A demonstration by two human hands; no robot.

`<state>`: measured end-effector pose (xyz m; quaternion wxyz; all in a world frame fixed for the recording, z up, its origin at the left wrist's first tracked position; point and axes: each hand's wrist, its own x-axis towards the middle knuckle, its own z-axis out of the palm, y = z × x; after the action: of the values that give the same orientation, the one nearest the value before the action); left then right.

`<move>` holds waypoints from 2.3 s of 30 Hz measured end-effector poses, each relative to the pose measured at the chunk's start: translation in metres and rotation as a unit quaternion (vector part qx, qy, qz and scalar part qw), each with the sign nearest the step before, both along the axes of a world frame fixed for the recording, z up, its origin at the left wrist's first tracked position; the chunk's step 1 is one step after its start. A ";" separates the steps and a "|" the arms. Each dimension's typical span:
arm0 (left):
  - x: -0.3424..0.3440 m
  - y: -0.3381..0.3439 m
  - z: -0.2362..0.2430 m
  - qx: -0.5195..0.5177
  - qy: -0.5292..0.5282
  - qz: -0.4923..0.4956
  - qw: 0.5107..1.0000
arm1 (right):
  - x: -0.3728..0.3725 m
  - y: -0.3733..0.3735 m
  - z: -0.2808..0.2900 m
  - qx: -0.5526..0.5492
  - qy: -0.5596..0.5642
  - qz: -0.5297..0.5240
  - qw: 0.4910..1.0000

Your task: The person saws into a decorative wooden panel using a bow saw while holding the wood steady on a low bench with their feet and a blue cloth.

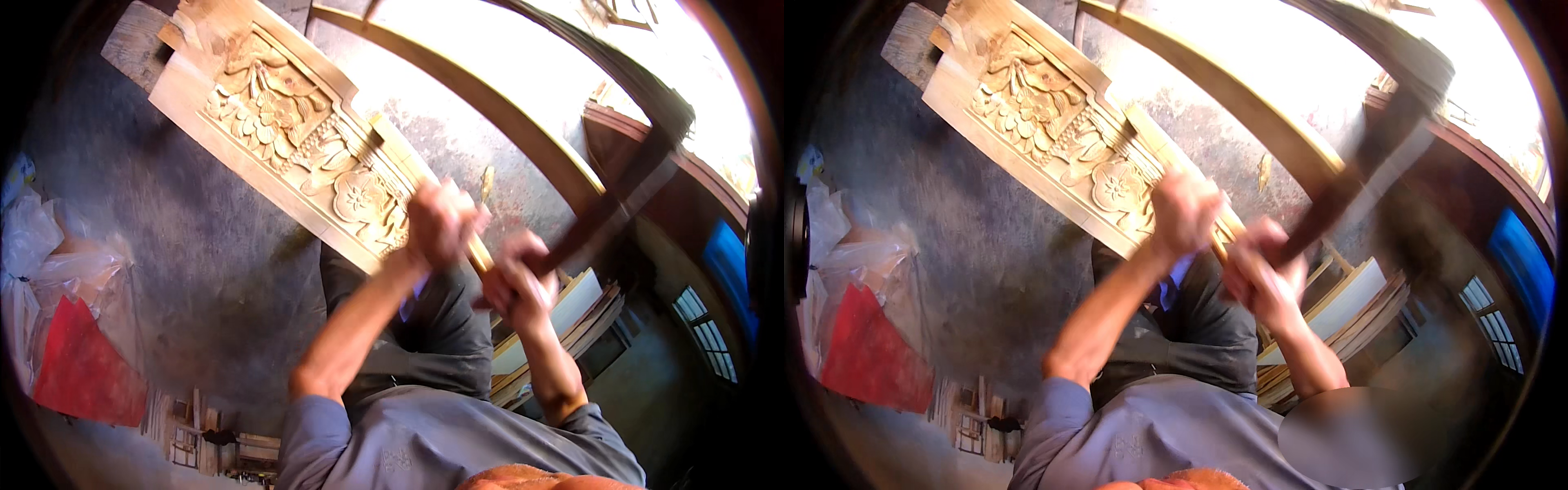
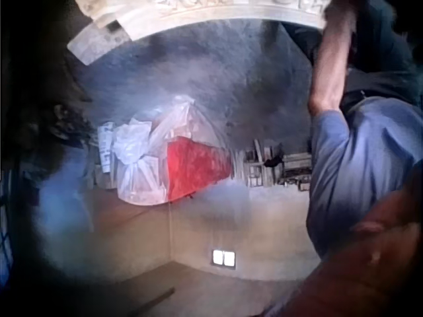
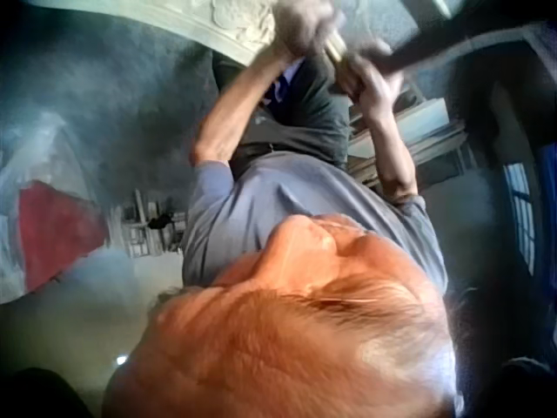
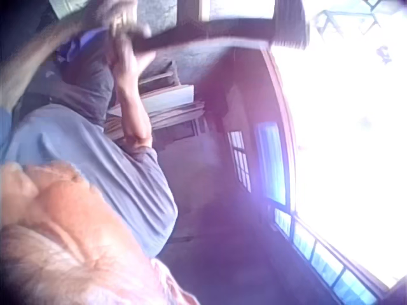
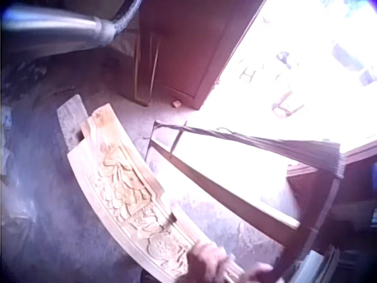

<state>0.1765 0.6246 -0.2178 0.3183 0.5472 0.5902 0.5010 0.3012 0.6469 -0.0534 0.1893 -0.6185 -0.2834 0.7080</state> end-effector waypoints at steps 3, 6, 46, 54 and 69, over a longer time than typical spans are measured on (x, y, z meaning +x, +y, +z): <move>0.055 -0.032 0.110 0.016 -0.052 0.009 0.998 | 0.067 -0.029 0.113 0.004 -0.024 0.038 0.999; 0.067 -0.039 0.168 -0.009 -0.129 -0.019 0.991 | 0.068 -0.029 0.170 0.038 0.022 0.039 0.998; 0.069 -0.035 0.073 0.059 -0.026 -0.017 0.998 | 0.078 -0.038 0.063 0.031 0.055 -0.024 0.998; 0.032 -0.019 0.041 0.040 -0.001 0.015 0.999 | 0.032 -0.013 0.028 -0.052 -0.034 -0.026 0.998; -0.025 0.016 -0.028 0.036 0.055 -0.019 0.998 | -0.031 0.020 -0.049 0.041 0.038 0.006 0.998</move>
<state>0.1518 0.6407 -0.2454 0.2753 0.5963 0.5777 0.4847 0.2700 0.6670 -0.1024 0.2208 -0.5811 -0.3083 0.7201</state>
